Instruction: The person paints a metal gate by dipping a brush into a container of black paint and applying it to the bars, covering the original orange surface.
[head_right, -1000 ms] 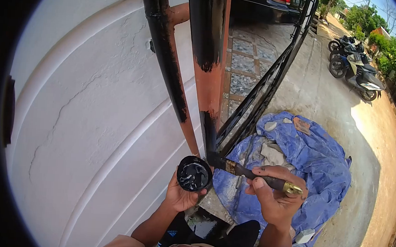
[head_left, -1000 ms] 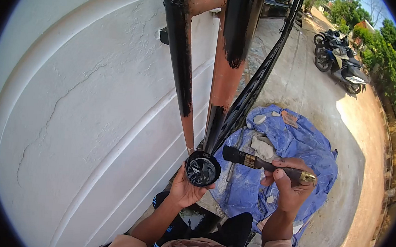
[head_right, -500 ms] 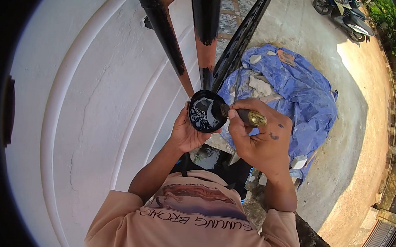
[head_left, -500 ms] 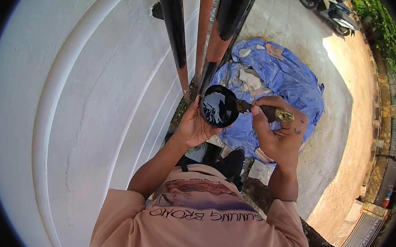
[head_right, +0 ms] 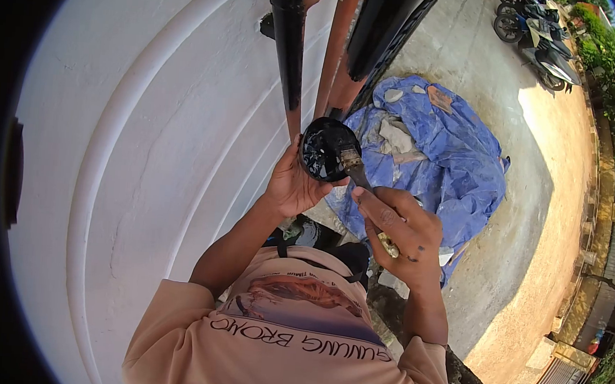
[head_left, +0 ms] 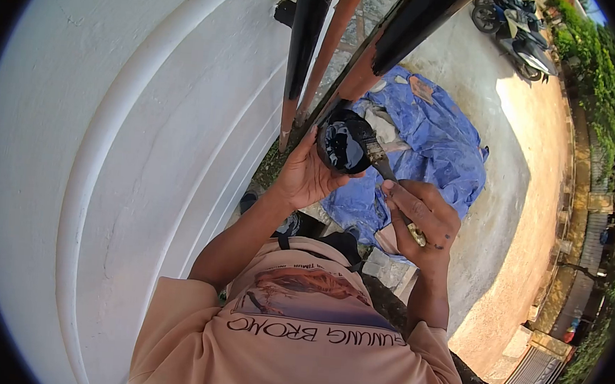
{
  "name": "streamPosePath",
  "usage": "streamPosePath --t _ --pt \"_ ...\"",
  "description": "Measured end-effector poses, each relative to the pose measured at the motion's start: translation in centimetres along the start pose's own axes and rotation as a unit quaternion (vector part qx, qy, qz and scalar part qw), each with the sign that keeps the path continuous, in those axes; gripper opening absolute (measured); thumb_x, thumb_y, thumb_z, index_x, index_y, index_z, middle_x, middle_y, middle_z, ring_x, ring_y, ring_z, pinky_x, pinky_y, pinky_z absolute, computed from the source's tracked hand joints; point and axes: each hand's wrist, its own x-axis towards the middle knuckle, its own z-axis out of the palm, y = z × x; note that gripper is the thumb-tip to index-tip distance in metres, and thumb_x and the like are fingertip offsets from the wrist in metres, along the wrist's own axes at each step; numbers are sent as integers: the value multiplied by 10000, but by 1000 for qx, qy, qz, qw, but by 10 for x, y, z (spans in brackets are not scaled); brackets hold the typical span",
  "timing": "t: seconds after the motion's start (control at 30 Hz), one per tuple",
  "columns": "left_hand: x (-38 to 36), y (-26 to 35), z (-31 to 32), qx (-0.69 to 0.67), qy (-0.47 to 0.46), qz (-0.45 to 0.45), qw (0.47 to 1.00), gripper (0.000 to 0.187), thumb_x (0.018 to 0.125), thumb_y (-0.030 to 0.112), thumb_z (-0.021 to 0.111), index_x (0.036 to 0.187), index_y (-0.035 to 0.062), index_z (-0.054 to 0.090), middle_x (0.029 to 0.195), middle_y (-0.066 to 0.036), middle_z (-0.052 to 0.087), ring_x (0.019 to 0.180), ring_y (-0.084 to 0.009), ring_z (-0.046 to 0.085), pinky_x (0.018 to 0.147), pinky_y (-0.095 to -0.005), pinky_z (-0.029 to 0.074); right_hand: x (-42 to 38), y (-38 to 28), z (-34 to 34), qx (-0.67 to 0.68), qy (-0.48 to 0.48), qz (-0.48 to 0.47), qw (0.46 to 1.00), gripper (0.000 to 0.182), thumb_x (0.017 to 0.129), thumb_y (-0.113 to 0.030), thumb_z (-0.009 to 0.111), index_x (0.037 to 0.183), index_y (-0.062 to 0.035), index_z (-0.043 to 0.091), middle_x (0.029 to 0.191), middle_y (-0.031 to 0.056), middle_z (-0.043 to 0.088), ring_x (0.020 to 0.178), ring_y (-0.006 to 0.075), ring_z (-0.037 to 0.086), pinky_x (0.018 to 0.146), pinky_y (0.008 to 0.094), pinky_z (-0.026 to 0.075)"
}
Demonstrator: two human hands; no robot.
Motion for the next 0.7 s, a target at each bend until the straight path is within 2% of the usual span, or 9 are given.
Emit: streamPosePath --t 0.1,0.23,0.33,0.43,0.53,0.63,0.67,0.7 --pt "0 6 5 42 9 7 999 682 1004 563 423 1406 11 428 1256 -257 600 1049 -396 674 787 -367 654 -3 -8 8 -76 -19 -18 997 376 732 111 735 1071 -52 730 908 96 694 727 196 694 581 272 523" --pt "7 12 -2 49 -6 23 999 690 994 577 439 1395 16 441 1237 -235 619 1033 -374 685 787 -362 652 5 -3 21 -92 19 -33 995 344 743 94 737 1054 -53 723 903 96 708 702 201 699 582 272 528" --pt "9 12 -5 61 1 31 998 688 990 581 447 1389 21 449 1226 -226 627 1019 -360 692 784 -356 651 19 3 26 -100 57 -53 992 337 767 12 768 1085 -78 705 907 68 697 627 191 657 497 286 478" --pt "9 12 -5 73 14 36 997 685 988 577 456 1391 23 447 1227 -226 626 1007 -349 699 779 -347 650 44 14 27 -70 76 -51 993 304 780 14 753 1068 -70 703 874 89 701 672 223 689 553 307 520" --pt "9 12 -11 88 16 38 995 689 986 577 463 1395 24 441 1228 -229 625 997 -339 703 770 -338 652 69 11 19 -86 31 2 996 264 799 21 734 1049 -58 702 877 102 712 733 248 715 626 322 555" --pt "5 14 -17 93 28 43 994 695 982 579 469 1397 21 438 1230 -236 621 990 -336 706 761 -331 653 75 6 11 -112 86 -38 989 234 814 11 726 1037 -54 701 885 100 721 752 245 721 663 312 561" --pt "0 15 -18 90 33 47 994 698 981 579 470 1398 20 437 1229 -240 620 987 -338 706 758 -329 654 72 7 9 -83 110 -36 990 215 817 8 727 1021 -52 699 893 96 723 748 247 719 661 301 555" --pt "-5 17 -20 89 37 50 994 700 980 580 472 1398 19 436 1229 -244 618 985 -339 706 756 -327 654 69 6 10 -83 82 -33 993 213 816 7 728 1018 -56 699 888 95 721 741 247 716 656 300 552"
